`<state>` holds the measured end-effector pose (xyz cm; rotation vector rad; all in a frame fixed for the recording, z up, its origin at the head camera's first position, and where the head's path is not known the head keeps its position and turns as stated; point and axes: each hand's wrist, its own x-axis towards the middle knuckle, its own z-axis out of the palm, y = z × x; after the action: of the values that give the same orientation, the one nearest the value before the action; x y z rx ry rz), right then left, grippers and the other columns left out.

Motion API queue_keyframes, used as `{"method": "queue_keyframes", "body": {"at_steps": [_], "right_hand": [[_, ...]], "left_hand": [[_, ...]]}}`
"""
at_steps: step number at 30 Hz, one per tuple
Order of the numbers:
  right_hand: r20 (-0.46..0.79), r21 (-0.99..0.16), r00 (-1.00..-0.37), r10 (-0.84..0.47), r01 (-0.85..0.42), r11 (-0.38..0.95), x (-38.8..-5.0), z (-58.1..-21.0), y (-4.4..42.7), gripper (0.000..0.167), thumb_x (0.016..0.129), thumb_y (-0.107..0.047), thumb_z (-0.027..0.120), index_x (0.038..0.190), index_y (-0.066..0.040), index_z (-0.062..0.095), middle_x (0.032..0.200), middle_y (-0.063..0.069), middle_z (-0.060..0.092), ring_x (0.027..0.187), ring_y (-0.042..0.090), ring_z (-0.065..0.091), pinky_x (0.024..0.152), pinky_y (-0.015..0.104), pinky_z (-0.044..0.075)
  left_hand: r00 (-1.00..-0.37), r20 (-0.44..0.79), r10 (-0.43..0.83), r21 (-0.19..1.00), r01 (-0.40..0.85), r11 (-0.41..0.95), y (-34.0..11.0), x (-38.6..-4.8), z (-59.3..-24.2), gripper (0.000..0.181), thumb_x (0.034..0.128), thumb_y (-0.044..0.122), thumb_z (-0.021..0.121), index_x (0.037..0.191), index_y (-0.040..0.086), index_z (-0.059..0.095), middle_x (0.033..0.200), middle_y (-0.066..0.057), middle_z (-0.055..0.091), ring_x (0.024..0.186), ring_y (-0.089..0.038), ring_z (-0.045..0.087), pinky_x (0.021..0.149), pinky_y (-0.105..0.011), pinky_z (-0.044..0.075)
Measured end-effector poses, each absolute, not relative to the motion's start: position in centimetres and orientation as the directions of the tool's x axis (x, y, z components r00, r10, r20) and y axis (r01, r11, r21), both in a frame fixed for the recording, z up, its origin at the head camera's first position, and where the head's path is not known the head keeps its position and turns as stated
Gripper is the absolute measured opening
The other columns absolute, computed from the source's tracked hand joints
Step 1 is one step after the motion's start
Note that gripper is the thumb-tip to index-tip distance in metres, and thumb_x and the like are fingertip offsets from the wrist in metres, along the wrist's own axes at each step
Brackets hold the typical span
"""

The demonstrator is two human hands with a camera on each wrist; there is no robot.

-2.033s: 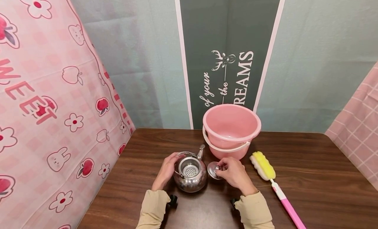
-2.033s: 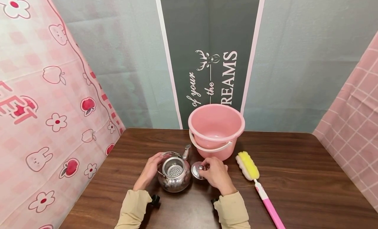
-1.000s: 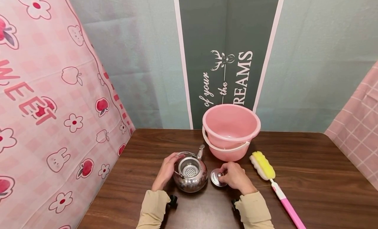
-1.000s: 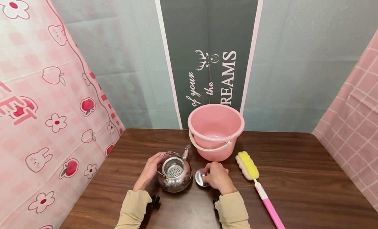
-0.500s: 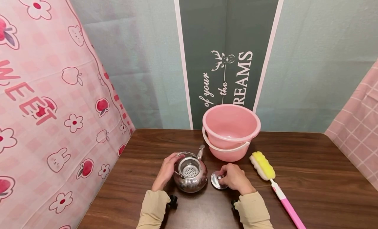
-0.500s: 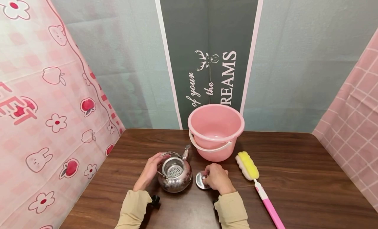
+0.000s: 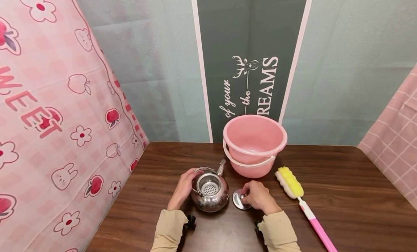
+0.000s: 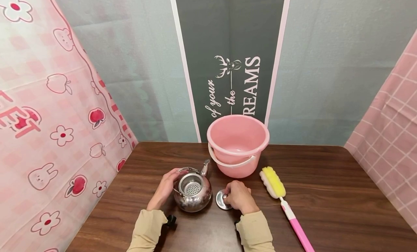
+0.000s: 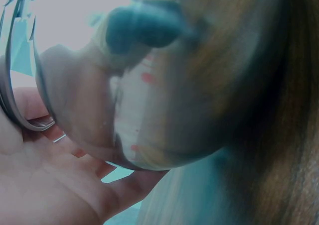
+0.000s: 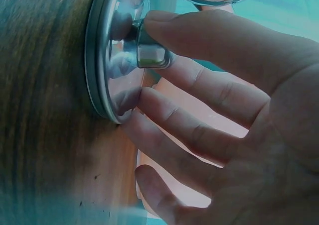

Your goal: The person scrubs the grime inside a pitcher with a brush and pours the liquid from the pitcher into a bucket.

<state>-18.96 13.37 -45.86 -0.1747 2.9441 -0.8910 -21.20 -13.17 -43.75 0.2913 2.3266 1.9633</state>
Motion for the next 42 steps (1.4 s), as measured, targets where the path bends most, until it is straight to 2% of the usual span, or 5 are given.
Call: {"method": "queue_keyframes", "body": {"at_steps": [8, 24, 32, 38, 42], "right_hand": [[-0.051, -0.593, -0.991, -0.122, -0.069, 0.803, -18.9, -45.9, 13.3, 0.018, 0.065, -0.006, 0.083, 0.073, -0.009, 0.067, 0.071, 0.001, 0.06, 0.069, 0.016, 0.053, 0.062, 0.032, 0.047], [-0.035, -0.622, -0.989, -0.146, -0.093, 0.777, -19.2, -46.1, 13.1, 0.02, 0.065, -0.005, 0.082, 0.077, -0.008, 0.067, 0.069, 0.001, 0.056, 0.068, 0.015, 0.05, 0.062, 0.028, 0.045], [0.077, -0.62, -0.978, -0.192, -0.198, 0.759, -19.1, -45.4, 13.1, 0.011, 0.076, -0.012, 0.077, 0.083, -0.008, 0.069, 0.077, 0.003, 0.063, 0.075, 0.015, 0.056, 0.069, 0.03, 0.046], [0.174, -0.66, -0.933, -0.314, -0.347, 0.666, -18.6, -44.4, 12.1, 0.02, 0.082, -0.019, 0.075, 0.097, -0.007, 0.07, 0.093, 0.005, 0.065, 0.089, 0.021, 0.062, 0.077, 0.03, 0.053], [0.203, -0.689, -0.912, -0.357, -0.392, 0.61, -18.0, -43.7, 11.2, 0.023, 0.085, -0.02, 0.072, 0.104, -0.007, 0.069, 0.104, 0.009, 0.062, 0.1, 0.027, 0.06, 0.08, 0.033, 0.056]], "left_hand": [[-0.977, 0.061, 0.204, 0.984, 0.093, 0.151, -13.2, -21.2, -43.8, 0.036, 0.1017, 0.004, 0.031, 0.119, -0.011, 0.059, 0.123, -0.029, 0.061, 0.124, -0.042, 0.051, 0.109, -0.052, 0.035], [-0.976, 0.061, 0.208, 0.984, 0.094, 0.154, -13.3, -21.2, -43.7, 0.036, 0.102, 0.004, 0.032, 0.12, -0.011, 0.059, 0.124, -0.029, 0.06, 0.125, -0.04, 0.051, 0.109, -0.051, 0.036], [-0.978, 0.061, 0.201, 0.982, 0.095, 0.162, -13.1, -21.2, -43.7, 0.035, 0.1019, 0.004, 0.032, 0.119, -0.01, 0.059, 0.123, -0.029, 0.061, 0.124, -0.04, 0.052, 0.108, -0.05, 0.037], [-0.978, 0.067, 0.196, 0.981, 0.1, 0.163, -13.1, -21.1, -43.6, 0.035, 0.1019, 0.004, 0.032, 0.119, -0.011, 0.059, 0.122, -0.029, 0.061, 0.124, -0.04, 0.053, 0.108, -0.049, 0.037], [-0.978, 0.07, 0.198, 0.981, 0.104, 0.167, -13.1, -21.0, -43.5, 0.035, 0.1018, 0.003, 0.032, 0.119, -0.012, 0.058, 0.123, -0.03, 0.06, 0.124, -0.041, 0.052, 0.108, -0.049, 0.037]]}}
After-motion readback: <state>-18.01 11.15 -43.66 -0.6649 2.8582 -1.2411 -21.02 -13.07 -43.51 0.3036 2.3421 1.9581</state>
